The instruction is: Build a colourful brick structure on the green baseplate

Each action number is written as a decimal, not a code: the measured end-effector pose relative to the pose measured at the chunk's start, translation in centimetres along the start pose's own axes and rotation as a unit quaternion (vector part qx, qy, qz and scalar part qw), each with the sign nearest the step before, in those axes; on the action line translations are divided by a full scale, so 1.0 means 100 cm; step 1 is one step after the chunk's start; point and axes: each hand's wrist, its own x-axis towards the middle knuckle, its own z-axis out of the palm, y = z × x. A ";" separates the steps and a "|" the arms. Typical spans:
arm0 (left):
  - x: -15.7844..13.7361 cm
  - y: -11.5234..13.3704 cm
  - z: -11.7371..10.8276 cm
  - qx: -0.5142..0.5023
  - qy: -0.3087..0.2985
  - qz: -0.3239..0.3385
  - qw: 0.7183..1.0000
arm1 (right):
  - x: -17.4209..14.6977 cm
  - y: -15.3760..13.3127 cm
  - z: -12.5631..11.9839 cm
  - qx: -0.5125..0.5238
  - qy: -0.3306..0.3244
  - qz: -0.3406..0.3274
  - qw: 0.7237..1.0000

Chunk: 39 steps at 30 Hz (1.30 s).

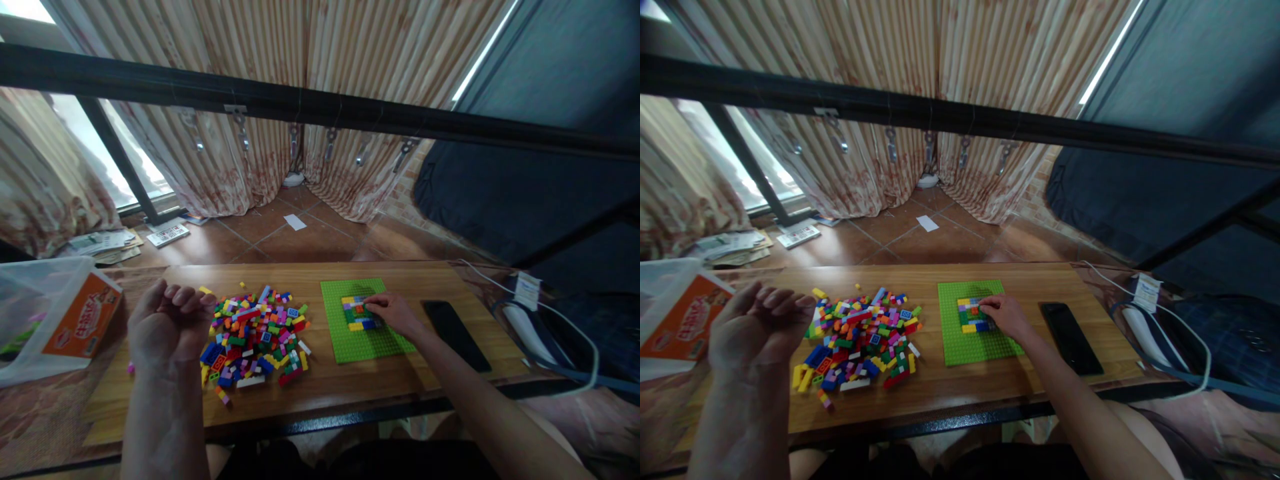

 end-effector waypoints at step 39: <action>0.004 0.000 -0.004 -0.023 -0.013 -0.010 1.000 | -0.017 -0.001 -0.012 -0.097 -0.080 -0.108 0.986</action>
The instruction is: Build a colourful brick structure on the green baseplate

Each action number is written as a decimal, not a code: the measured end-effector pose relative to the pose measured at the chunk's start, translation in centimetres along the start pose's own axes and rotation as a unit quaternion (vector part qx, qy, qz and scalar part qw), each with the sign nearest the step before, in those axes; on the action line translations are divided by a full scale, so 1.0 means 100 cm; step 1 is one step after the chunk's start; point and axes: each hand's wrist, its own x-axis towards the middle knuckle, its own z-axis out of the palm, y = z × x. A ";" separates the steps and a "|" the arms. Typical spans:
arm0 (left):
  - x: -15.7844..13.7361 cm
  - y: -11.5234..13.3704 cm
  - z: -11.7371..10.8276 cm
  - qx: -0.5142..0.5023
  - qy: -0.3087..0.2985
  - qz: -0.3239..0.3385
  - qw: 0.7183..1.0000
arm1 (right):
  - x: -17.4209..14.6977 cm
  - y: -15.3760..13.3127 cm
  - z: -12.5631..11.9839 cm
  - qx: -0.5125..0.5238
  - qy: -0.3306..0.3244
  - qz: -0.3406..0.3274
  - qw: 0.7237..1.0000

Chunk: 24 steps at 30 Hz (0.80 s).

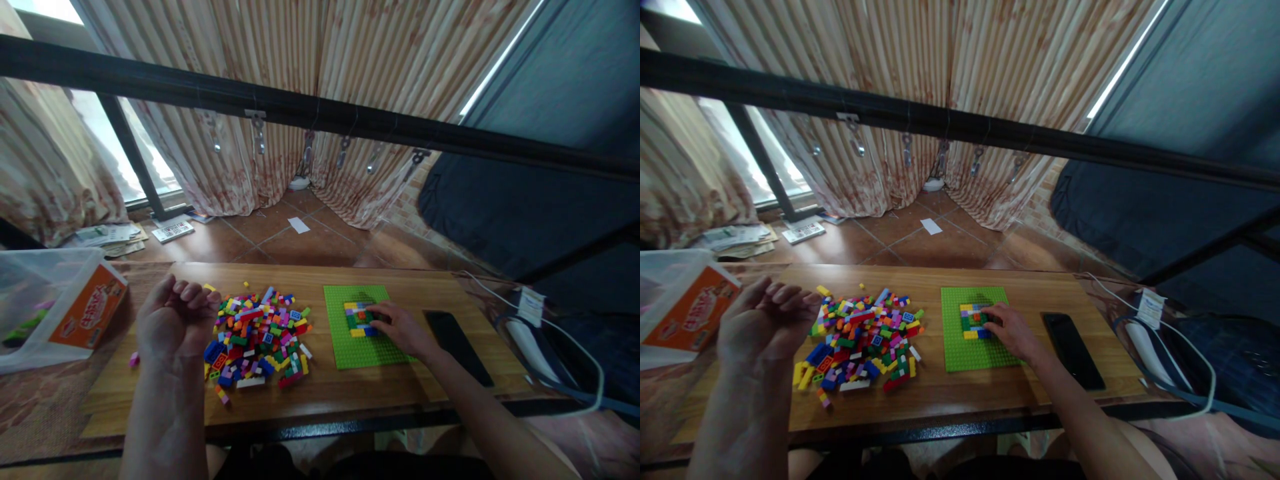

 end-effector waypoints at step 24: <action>-0.001 0.000 0.002 -0.009 0.008 -0.009 1.000 | 0.008 0.017 0.016 0.022 0.115 0.146 0.982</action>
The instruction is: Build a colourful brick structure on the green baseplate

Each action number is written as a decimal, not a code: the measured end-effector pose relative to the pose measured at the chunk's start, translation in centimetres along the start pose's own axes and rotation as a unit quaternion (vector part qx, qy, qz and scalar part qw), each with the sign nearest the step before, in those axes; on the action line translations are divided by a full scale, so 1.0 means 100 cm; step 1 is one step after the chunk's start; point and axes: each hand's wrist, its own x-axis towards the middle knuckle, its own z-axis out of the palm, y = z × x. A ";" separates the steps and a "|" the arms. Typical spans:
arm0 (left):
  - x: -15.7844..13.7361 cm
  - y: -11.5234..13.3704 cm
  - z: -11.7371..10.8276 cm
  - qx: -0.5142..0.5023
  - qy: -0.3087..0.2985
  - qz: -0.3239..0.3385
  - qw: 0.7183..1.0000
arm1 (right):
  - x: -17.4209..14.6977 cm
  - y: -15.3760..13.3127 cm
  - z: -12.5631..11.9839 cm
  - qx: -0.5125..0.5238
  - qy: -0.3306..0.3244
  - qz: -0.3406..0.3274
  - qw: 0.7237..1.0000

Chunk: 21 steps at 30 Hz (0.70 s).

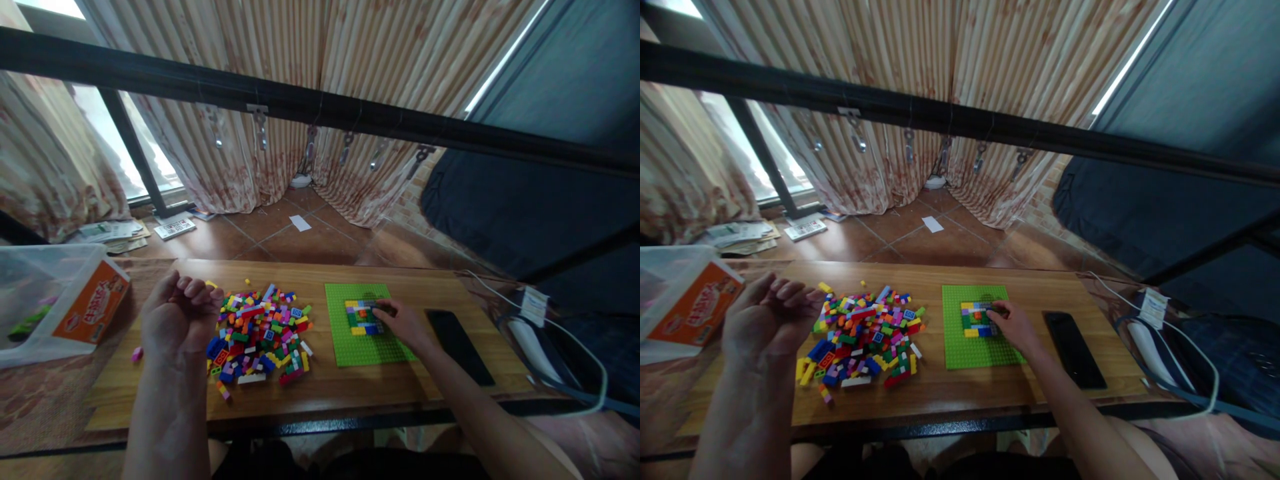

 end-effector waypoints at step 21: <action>-0.004 -0.015 0.005 0.038 -0.012 -0.015 0.999 | 0.019 -0.022 -0.008 -0.099 -0.100 0.022 0.990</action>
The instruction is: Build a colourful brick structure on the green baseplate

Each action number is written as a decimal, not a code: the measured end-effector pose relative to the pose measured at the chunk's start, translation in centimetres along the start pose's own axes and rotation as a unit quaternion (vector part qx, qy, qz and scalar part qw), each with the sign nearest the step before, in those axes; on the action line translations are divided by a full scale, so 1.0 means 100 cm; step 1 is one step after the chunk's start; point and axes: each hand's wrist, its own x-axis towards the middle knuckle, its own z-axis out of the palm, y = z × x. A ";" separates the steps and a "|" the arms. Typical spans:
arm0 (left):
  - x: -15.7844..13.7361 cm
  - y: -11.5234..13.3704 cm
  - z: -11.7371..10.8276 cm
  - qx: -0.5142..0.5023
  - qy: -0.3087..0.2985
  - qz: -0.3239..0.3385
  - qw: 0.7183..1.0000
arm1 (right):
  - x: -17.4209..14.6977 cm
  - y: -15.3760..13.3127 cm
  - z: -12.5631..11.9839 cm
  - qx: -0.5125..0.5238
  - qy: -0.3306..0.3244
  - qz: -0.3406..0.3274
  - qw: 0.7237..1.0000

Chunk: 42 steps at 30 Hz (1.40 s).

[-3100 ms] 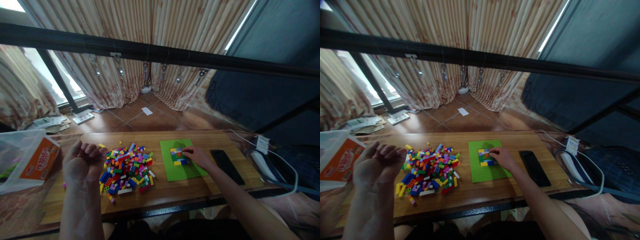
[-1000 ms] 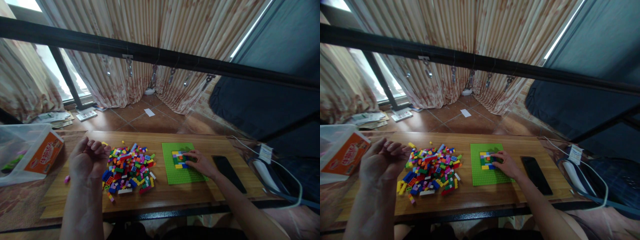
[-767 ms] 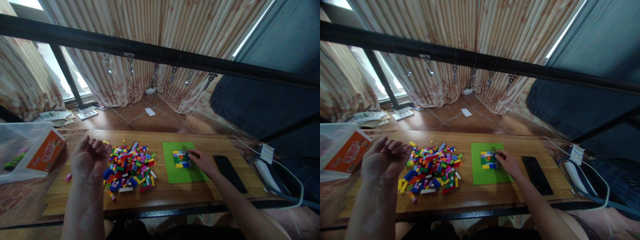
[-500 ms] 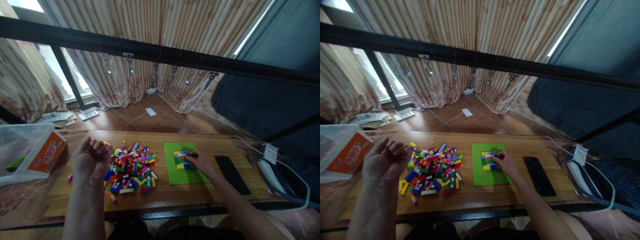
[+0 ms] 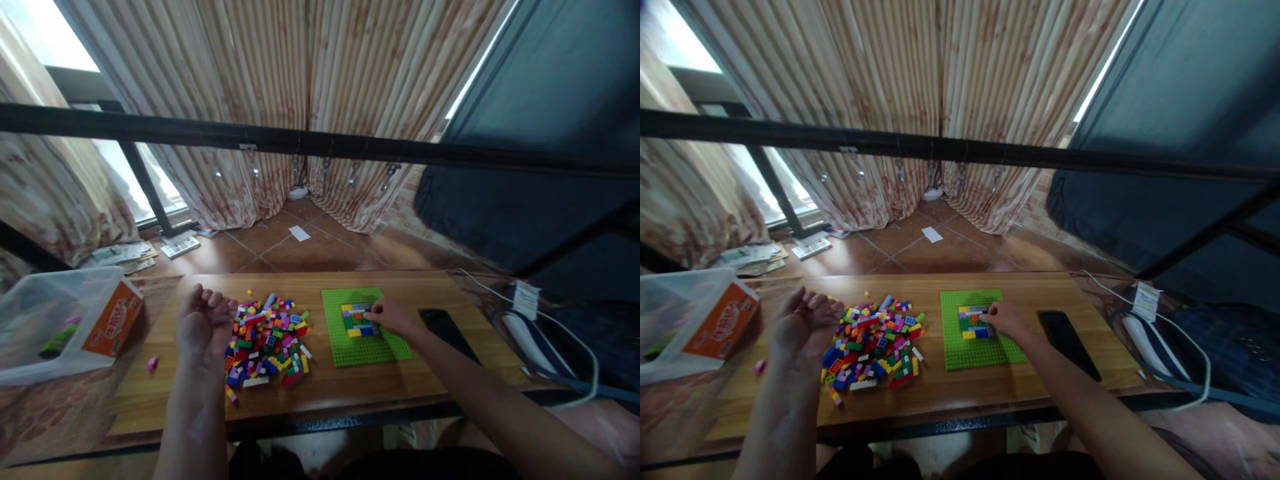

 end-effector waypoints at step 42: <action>-0.001 0.010 -0.007 -0.044 -0.039 0.008 0.998 | -0.026 0.019 -0.023 0.179 -0.027 0.017 0.983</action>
